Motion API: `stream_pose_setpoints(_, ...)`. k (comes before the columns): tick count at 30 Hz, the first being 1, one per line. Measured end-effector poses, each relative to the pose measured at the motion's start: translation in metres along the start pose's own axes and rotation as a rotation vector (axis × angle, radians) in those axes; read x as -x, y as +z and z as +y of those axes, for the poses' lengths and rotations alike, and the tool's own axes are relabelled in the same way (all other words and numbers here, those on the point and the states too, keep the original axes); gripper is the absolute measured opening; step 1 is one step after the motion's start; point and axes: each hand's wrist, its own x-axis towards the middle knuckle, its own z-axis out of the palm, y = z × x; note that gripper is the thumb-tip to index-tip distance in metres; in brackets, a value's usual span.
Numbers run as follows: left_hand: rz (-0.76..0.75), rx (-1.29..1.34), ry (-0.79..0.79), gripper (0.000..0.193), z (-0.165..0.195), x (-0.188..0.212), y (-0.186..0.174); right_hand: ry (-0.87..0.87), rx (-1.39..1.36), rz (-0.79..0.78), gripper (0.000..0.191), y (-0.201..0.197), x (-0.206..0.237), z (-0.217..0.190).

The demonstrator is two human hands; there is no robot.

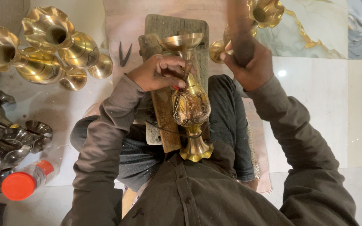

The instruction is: The person sits cross-legged on the floor holding a brass vase against a wooden board, and hammers a chisel with a wooden mallet to carve a decorative pattern into the vase's surface, repositioning the vase and chisel repeatedly as the pattern progresses.

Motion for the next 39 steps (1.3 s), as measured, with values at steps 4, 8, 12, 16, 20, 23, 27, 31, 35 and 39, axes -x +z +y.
stream_pose_setpoints(4, 0.09, -0.079, 0.053, 0.039, -0.003, 0.001, 0.002, -0.128, 0.552, -0.136, 0.034, -0.006, 0.019, 0.005)
stream_pose_setpoints(8, 0.286, -0.118, 0.194, 0.039, -0.004, 0.004, 0.005, -0.023, 0.382, -0.064, 0.032, 0.004, 0.052, 0.028)
stream_pose_setpoints(12, 0.344, -0.153, 0.239, 0.043, 0.0, 0.005, 0.007, 0.239, 0.23, -0.178, 0.044, 0.027, 0.103, 0.054)
stream_pose_setpoints(16, 0.286, -0.21, 0.147, 0.041, 0.003, 0.003, 0.02, 0.294, 0.122, -0.121, 0.059, 0.051, 0.144, 0.07)
stream_pose_setpoints(20, 0.188, -0.274, 0.004, 0.051, 0.005, -0.007, 0.029, 0.423, 0.111, -0.133, 0.053, 0.055, 0.159, 0.074)
stream_pose_setpoints(23, 0.144, -0.394, 0.04, 0.055, 0.007, -0.014, 0.029, 0.298, -0.079, -0.089, 0.057, 0.054, 0.159, 0.073)
stream_pose_setpoints(27, 0.061, -0.594, -0.099, 0.064, 0.009, -0.025, 0.021, 0.399, 0.09, -0.161, 0.06, 0.053, 0.161, 0.072)
stream_pose_setpoints(31, 0.003, -0.606, -0.041, 0.06, 0.007, -0.034, 0.018, 0.412, 0.11, -0.218, 0.065, 0.053, 0.165, 0.073)
stream_pose_setpoints(35, 0.205, -0.455, -0.034, 0.043, 0.002, -0.027, 0.022, 0.344, 0.13, -0.148, 0.063, 0.041, 0.157, 0.074)
stream_pose_setpoints(39, 0.465, -0.374, 0.08, 0.029, -0.001, 0.0, 0.04, 0.337, 0.154, -0.351, 0.051, 0.015, 0.131, 0.074)
